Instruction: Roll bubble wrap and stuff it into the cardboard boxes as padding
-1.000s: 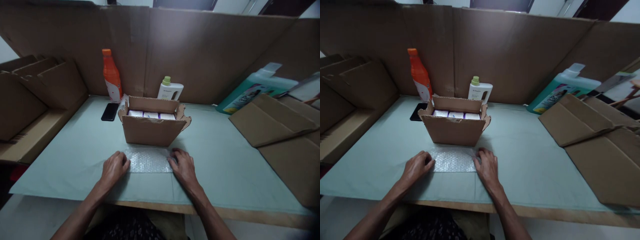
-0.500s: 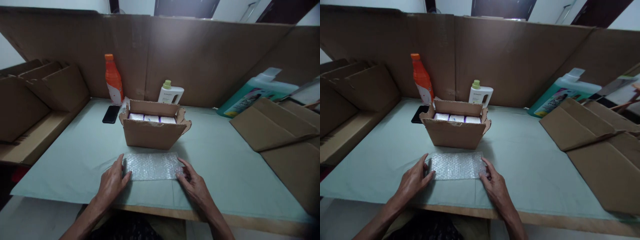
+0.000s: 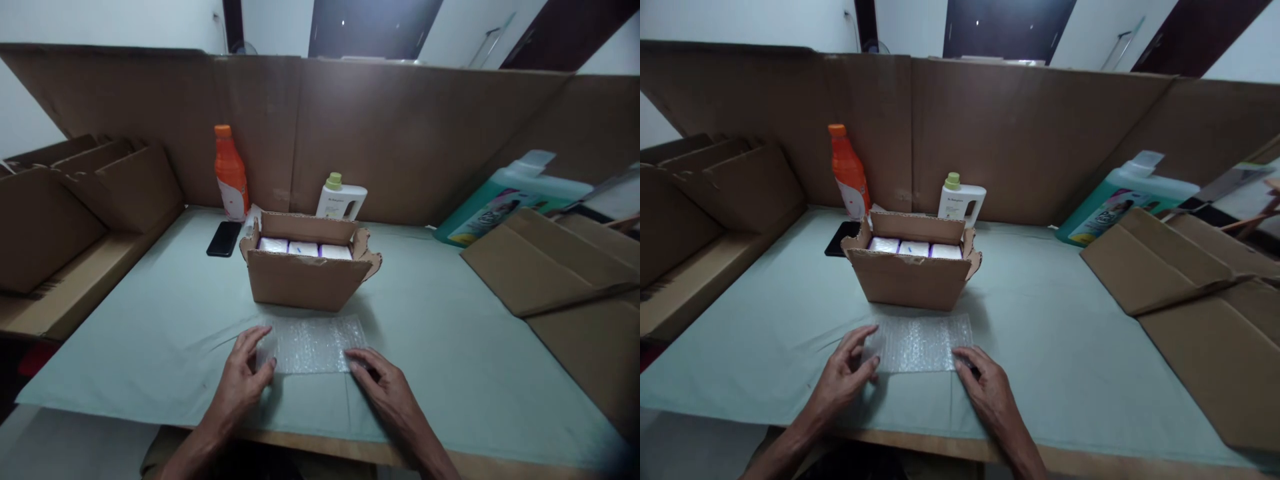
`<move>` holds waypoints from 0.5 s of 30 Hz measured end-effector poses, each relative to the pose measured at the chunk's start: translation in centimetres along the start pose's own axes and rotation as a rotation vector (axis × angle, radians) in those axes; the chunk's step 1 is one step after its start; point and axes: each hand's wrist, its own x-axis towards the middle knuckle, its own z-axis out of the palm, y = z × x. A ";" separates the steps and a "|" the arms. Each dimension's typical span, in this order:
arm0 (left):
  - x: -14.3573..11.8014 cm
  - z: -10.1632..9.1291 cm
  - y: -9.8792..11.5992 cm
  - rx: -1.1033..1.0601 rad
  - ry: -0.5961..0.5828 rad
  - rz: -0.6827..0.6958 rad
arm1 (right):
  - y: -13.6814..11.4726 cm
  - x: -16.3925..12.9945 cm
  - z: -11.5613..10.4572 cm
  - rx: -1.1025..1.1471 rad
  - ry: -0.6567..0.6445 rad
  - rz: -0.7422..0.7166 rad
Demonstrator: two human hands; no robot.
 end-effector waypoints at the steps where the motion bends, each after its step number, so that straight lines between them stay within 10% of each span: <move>1: 0.1 0.1 -0.1 -0.059 -0.028 -0.074 | 0.0 0.1 0.0 -0.005 0.000 -0.007; 5: 0.3 -0.3 0.2 -0.092 -0.149 -0.110 | -0.1 0.0 -0.5 -0.076 0.007 -0.100; 11: -0.4 -4.8 5.4 0.286 0.150 0.684 | -5.0 -2.6 -4.8 -0.243 0.210 -0.599; 15: 4.5 -7.7 11.3 0.427 0.352 0.909 | -10.4 0.6 -8.0 -0.291 0.457 -0.660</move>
